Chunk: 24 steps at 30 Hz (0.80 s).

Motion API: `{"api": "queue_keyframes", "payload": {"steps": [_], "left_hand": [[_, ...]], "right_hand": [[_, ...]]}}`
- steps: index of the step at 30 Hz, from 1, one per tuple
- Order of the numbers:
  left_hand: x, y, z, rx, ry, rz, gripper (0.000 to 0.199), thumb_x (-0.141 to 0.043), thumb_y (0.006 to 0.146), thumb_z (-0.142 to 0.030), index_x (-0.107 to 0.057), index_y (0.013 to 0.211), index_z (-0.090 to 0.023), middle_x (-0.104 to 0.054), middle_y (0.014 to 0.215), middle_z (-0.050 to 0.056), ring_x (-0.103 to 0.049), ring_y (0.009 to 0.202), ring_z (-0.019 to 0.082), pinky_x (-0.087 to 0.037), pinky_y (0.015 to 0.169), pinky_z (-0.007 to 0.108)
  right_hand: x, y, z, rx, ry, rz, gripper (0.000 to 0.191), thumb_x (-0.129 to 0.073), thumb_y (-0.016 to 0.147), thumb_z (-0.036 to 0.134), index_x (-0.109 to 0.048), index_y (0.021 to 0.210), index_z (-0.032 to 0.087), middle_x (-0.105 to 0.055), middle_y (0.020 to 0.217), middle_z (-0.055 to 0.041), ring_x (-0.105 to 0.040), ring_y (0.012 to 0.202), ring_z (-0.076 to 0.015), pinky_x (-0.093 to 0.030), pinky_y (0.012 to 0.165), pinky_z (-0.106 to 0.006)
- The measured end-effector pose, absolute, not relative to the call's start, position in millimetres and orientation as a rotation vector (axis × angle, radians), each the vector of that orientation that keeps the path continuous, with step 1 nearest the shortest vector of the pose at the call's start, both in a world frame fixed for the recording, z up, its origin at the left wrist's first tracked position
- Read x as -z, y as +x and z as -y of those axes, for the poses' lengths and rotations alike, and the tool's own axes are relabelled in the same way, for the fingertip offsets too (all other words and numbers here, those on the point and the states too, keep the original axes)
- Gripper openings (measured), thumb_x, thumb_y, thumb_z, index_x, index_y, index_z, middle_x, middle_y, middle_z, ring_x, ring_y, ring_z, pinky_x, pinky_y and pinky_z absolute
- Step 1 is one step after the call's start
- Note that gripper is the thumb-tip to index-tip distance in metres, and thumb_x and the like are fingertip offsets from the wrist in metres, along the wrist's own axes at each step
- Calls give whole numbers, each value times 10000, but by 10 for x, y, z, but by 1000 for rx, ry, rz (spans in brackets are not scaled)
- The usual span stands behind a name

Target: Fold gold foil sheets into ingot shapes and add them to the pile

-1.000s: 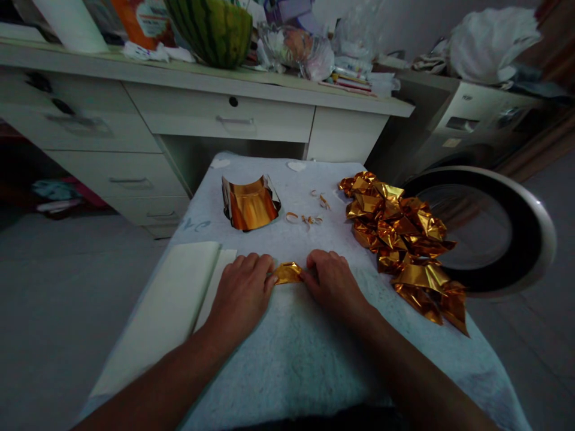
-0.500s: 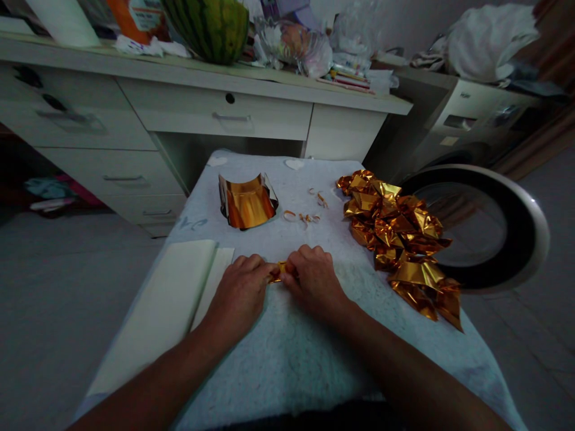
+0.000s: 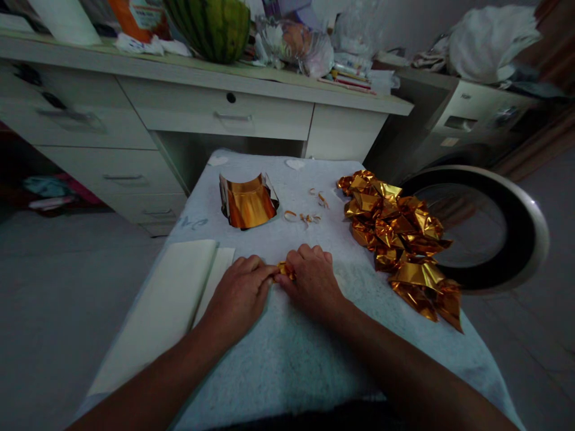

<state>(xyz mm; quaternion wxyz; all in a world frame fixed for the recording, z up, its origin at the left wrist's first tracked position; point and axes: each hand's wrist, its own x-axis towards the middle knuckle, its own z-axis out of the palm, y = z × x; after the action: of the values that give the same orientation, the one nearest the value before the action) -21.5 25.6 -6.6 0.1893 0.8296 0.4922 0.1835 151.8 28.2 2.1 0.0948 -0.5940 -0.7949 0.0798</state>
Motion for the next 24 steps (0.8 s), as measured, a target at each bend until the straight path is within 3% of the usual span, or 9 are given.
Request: {"api": "queue_keyframes", "payload": {"steps": [3, 10, 24], "left_hand": [[63, -200, -280, -500, 2321, -1403, 239, -510, 934, -208, -706, 1071, -219, -629, 877, 50, -553, 852, 215, -443, 809, 373], [54, -207, -303, -448, 2284, -1422, 262, -525, 904, -157, -724, 1057, -232, -641, 862, 50, -561, 861, 230, -441, 808, 381], [70, -236, -288, -444, 2291, -1409, 293, -509, 917, -152, -728, 1094, -235, -630, 838, 48, -558, 838, 224, -438, 784, 372]], "right_hand": [[-28, 1527, -299, -268, -1773, 2363, 251, -592, 897, 452, -609, 943, 206, -573, 983, -63, -478, 937, -248, -308, 784, -375], [-24, 1635, -318, -407, -1769, 2298, 138, -624, 888, 353, -637, 946, 229, -552, 1016, -58, -470, 951, -227, -311, 805, -362], [37, 1940, -318, -369, -1816, 2199, 243, -657, 860, 399, -643, 1074, 285, -523, 1114, -80, -466, 1003, -269, -334, 842, -413]]}}
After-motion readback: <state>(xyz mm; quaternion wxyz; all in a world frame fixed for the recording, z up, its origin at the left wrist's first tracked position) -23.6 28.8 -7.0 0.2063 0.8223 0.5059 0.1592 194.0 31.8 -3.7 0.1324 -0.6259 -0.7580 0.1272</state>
